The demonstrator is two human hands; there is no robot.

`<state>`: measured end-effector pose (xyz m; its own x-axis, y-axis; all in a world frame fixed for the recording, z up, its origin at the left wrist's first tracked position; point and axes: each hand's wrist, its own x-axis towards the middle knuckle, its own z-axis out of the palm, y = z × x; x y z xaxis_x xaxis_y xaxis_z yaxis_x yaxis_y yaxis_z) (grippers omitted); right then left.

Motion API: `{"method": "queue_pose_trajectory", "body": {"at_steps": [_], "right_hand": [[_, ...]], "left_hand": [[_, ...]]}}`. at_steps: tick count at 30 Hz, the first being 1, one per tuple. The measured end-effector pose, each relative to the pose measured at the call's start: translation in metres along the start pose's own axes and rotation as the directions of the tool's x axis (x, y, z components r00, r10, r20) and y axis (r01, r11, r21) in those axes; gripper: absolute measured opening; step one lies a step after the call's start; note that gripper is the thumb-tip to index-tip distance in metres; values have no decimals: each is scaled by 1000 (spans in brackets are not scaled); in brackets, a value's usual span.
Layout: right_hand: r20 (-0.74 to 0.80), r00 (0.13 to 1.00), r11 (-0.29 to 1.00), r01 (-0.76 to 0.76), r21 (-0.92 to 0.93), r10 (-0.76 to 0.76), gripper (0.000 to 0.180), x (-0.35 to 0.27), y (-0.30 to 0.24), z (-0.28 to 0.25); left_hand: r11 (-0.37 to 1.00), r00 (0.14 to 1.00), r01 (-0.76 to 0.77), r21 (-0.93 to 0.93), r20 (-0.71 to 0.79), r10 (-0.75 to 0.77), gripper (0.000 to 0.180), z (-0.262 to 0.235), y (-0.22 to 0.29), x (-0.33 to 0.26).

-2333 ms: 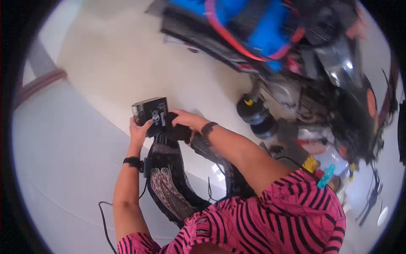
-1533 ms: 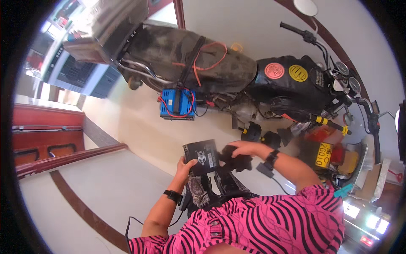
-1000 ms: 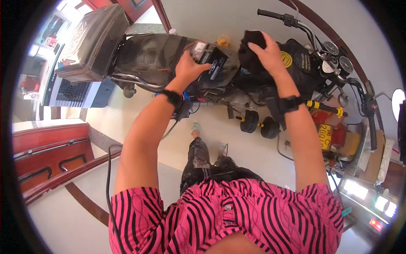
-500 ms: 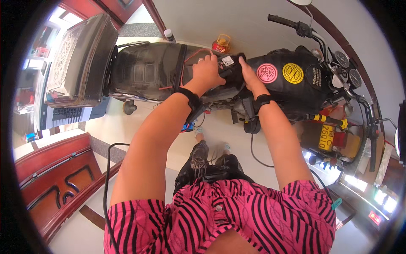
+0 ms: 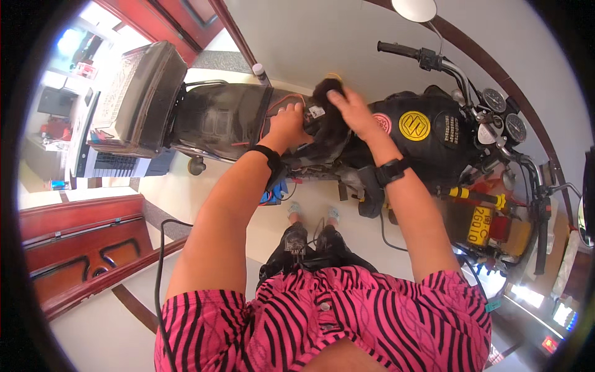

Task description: The person wipes down the seat, tank, and body of a motorcycle with a cloth, then uses the same cloth to wipe the top of a portable cooler, and finally rinses the cloth in a bucket of water.

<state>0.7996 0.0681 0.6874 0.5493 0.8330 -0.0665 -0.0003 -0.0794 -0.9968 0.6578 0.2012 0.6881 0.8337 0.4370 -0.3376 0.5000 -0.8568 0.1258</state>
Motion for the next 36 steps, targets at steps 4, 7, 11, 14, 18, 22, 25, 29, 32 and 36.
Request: {"method": "queue_pose_trajectory", "body": {"at_steps": [4,7,11,14,18,22,25,29,32,36], "right_hand": [[86,981,848,193,-493,-173,55,5,29,35],[65,982,798,180,-575,-175,62,7,38,43],[-70,996,833,5,-554,-52,66,20,42,35],[-150,988,892,-102,-439,39,67,25,35,42],[-332,936,933,-215,-288,114,60,19,61,8],[-374,927,907,-146,-395,-13,49,0,24,17],[-5,997,836,59,-545,-74,45,-17,-54,40],[467,859,357,512,-781,-211,56,-18,-23,79],[460,864,399,503,-767,-205,58,-10,-29,105],[425,869,438,494,-751,-252,51,0,-21,103]], "left_hand": [[999,999,32,12,11,-32,83,1,8,0],[996,998,5,91,56,-10,81,-2,6,-1],[999,999,-14,-40,-40,13,86,-3,-2,-2],[883,976,-205,-422,-150,155,102,3,-31,-6],[704,979,-200,-681,-160,123,119,6,-27,-35],[445,975,-163,-881,-214,-67,127,34,-41,-48],[366,976,-185,-912,-215,-43,125,51,-50,-49],[89,984,-176,-980,-177,-3,106,59,-39,-47],[208,957,-290,-934,-284,60,87,74,-54,-42],[265,964,-264,-927,-262,42,81,76,-52,-41]]}}
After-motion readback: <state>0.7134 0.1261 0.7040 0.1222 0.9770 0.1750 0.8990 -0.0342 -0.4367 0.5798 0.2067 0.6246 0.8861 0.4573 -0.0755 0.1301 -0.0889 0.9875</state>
